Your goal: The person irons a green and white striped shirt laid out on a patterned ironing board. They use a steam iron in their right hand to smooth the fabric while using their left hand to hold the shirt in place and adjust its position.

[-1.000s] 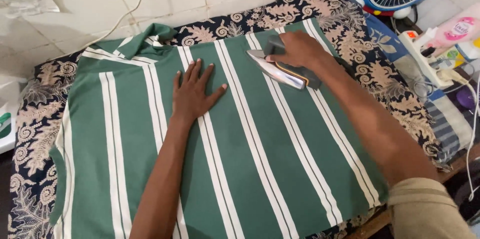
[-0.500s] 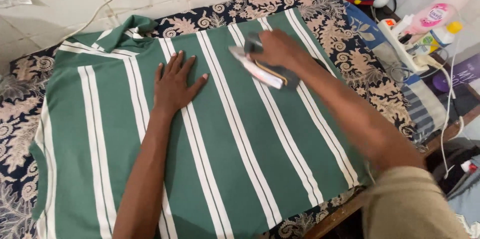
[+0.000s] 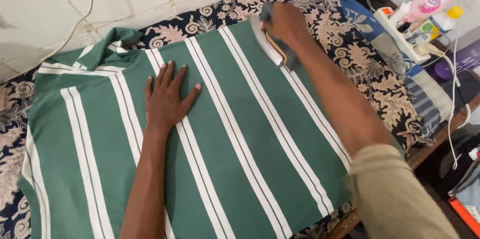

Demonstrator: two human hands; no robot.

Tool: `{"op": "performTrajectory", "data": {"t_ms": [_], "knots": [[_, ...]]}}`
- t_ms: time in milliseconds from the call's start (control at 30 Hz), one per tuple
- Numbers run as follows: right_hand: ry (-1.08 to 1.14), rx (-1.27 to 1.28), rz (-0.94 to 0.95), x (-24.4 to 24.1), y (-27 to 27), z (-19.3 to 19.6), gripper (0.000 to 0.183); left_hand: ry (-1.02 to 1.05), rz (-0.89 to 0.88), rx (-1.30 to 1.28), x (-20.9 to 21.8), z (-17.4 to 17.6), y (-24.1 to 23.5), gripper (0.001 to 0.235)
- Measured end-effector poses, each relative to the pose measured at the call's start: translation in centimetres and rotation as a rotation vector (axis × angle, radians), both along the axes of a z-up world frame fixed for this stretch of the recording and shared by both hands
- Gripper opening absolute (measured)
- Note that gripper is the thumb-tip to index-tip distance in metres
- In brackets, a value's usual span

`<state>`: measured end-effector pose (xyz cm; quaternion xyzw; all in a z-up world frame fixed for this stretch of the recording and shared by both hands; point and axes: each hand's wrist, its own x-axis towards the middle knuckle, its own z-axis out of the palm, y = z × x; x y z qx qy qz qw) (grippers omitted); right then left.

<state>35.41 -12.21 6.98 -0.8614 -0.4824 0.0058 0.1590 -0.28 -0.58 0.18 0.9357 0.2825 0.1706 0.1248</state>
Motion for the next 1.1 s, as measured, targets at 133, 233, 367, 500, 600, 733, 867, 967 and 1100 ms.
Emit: {"op": "performTrajectory", "data": {"t_ms": [133, 233, 367, 500, 600, 733, 867, 967, 1100], "knots": [[-0.099, 0.006, -0.202, 4.3, 3.2, -3.5, 0.049, 0.002, 0.011, -0.024, -0.1, -0.2, 0.5, 0.074], [-0.063, -0.058, -0.1, 1.5, 0.4, -0.9, 0.036, -0.03, -0.011, -0.006, -0.1, -1.0, 0.4, 0.074], [0.195, -0.256, 0.099, -5.2, -4.9, 5.2, 0.024, -0.031, -0.01, 0.002, 0.0, -0.6, 0.3, 0.074], [-0.057, -0.272, 0.149, -4.8, -8.0, 4.0, 0.022, -0.043, -0.005, -0.013, 0.0, -0.8, 0.3, 0.072], [0.026, -0.275, -0.007, -4.1, -7.3, 4.7, 0.021, -0.038, -0.004, -0.003, 0.0, -0.2, 0.0, 0.072], [0.002, -0.098, -0.122, 2.8, -3.9, 0.6, 0.014, 0.0, 0.007, -0.049, 0.2, 0.1, 0.1, 0.074], [-0.005, -0.136, -0.225, 3.6, -2.3, 0.6, 0.03, -0.017, 0.007, -0.016, 0.0, -0.5, 0.2, 0.074], [0.124, -0.222, -0.057, 1.0, -4.1, 3.4, 0.025, -0.019, 0.006, -0.004, 0.1, -0.6, 0.3, 0.074], [-0.048, -0.249, 0.178, 2.0, -6.6, 1.6, 0.061, 0.027, 0.056, -0.096, 0.2, 0.4, -0.1, 0.072]]}}
